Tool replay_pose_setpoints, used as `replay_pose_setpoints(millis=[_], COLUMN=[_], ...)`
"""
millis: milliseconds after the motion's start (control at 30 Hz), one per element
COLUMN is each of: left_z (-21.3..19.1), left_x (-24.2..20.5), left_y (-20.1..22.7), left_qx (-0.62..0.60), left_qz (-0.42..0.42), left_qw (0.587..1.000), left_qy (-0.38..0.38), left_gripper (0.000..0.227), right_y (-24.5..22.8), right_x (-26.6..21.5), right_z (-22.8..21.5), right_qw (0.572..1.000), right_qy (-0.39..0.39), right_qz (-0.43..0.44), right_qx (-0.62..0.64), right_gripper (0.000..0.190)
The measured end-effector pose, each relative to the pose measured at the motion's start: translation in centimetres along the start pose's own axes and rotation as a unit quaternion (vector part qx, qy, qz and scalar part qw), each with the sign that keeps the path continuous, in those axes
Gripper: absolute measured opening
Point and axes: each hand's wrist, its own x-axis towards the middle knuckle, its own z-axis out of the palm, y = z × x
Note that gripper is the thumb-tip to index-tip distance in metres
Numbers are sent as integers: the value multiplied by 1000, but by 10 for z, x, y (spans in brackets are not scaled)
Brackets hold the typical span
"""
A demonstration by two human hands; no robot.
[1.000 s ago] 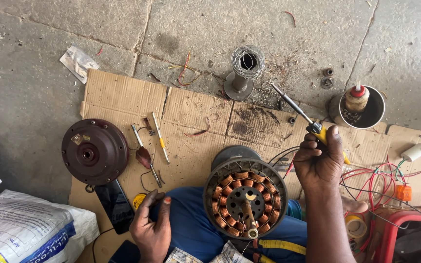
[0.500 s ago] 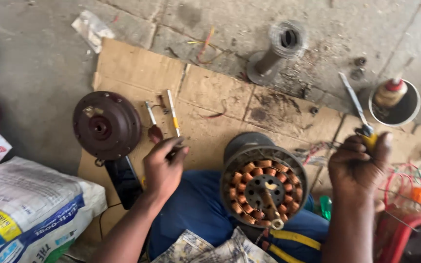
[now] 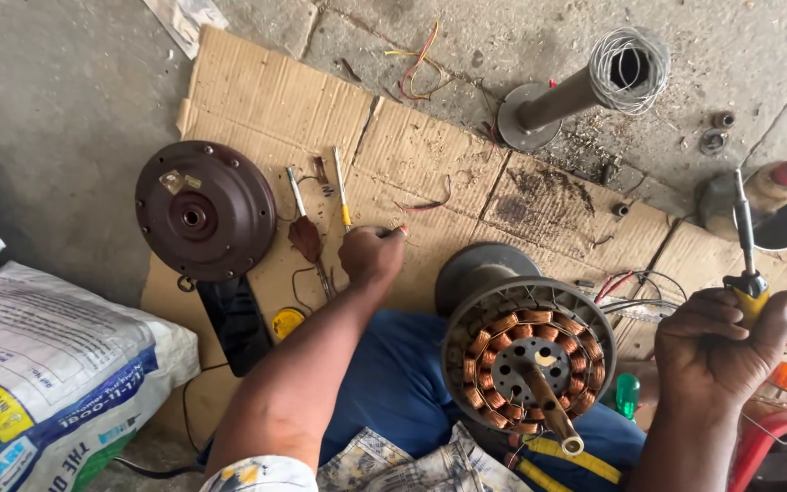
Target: The person winds wire around a fan stator and uses a screwdriver to push it into place before setting it aside. They then pick up a different stator to work on its coils and reach into a red bin to handle various small metal components.
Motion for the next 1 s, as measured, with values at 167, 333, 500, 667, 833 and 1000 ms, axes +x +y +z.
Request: replay_pose_setpoints(millis=[167,333,500,667,833,1000], left_z=[13,27,20,-20,-98,-152], left_x=[-4,-7,-8,-29,-85,-148], left_y=[10,25,22,17,43,44], left_qx=[37,-19,-6,-124,-408,-342], left_qz=[-43,-115,-105,5,121,209], left_qw=[998,993,994,992,886,896], left_qy=[7,26,3,-39,-184,-191], left_gripper=[32,30,37,31,10,17], right_y=[-10,-20,-18,-1,-18,-15], right_x=[-7,-11,-21,-36,-43,-72], right_z=[-8,-14,-12,11,-17,-19], right_qw=[999,1000,1000,1000,997,994], right_qy=[-24,-23,-25,-23,-70,-41], right_qz=[-3,10,0,-12,-2,-26], right_qx=[-46,12,19,14,38,94], right_gripper=[35,34,33,28,33,35])
